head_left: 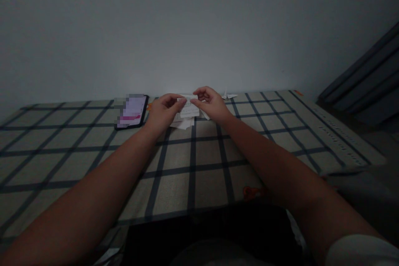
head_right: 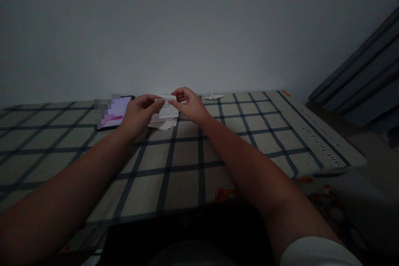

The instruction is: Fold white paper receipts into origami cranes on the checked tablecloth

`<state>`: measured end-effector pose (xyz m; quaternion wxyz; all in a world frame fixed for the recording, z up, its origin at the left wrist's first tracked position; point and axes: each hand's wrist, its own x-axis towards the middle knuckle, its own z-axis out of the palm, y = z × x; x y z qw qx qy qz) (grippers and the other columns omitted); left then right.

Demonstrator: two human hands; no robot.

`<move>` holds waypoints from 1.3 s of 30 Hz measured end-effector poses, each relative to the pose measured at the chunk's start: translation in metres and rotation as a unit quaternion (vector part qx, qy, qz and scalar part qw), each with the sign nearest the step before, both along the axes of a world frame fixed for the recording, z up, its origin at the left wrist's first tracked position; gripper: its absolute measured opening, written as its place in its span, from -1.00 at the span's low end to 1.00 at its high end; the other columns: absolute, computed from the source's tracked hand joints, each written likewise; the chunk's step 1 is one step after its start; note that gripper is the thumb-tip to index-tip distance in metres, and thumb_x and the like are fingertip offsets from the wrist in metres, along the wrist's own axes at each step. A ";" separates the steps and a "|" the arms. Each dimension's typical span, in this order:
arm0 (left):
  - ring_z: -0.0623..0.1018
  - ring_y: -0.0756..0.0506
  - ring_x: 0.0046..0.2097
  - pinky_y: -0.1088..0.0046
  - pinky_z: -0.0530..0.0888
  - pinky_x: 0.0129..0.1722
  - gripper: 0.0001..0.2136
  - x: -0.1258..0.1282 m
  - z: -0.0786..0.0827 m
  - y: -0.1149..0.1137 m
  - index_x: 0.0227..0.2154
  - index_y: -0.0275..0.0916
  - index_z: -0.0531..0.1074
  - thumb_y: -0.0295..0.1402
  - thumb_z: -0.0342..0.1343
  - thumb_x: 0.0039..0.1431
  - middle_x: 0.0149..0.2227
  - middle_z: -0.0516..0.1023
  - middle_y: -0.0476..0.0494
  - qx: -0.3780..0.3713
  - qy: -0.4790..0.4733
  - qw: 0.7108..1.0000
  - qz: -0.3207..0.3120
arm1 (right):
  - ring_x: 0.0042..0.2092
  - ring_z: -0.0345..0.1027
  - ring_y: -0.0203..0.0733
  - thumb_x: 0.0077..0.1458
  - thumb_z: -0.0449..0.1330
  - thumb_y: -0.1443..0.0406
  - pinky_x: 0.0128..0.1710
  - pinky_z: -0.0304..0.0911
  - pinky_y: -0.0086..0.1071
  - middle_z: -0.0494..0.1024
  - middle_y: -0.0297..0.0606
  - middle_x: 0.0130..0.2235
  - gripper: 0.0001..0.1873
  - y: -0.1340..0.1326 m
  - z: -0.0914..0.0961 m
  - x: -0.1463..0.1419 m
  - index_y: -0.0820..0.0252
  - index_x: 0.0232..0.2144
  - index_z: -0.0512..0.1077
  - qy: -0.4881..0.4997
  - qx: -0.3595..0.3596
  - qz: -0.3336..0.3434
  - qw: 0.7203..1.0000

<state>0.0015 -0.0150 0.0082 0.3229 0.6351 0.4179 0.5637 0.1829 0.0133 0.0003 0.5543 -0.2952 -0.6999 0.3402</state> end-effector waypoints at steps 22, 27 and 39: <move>0.46 -0.01 -0.47 0.54 0.35 -0.51 -0.67 -0.006 -0.005 0.007 -0.35 -0.22 0.56 -0.03 0.27 0.02 -0.46 0.54 -0.04 -0.022 -0.015 0.999 0.034 | -0.23 0.42 -0.26 0.05 0.28 0.12 -0.17 0.33 -0.35 0.59 -0.22 -0.23 -0.70 0.001 -0.003 0.000 0.23 -0.26 0.51 -0.089 -0.011 0.037 0.995; 0.49 0.00 -0.41 0.52 0.43 -0.40 -0.68 -0.006 -0.006 0.009 -0.35 -0.21 0.55 -0.05 0.30 0.00 -0.42 0.56 -0.04 -0.023 -0.045 0.999 -0.005 | -0.26 0.43 -0.25 0.08 0.25 0.11 -0.21 0.33 -0.36 0.60 -0.23 -0.26 -0.71 -0.003 0.001 0.002 0.23 -0.30 0.52 -0.099 0.001 0.001 0.995; 0.52 -0.03 -0.40 0.48 0.45 -0.38 -0.74 -0.006 -0.009 0.008 -0.36 -0.24 0.55 -0.16 0.33 -0.03 -0.38 0.59 -0.07 -0.073 -0.036 0.995 -0.065 | -0.20 0.43 -0.23 0.08 0.27 0.11 -0.12 0.33 -0.31 0.60 -0.20 -0.21 -0.70 -0.004 0.004 0.004 0.22 -0.25 0.55 -0.084 0.000 -0.029 0.996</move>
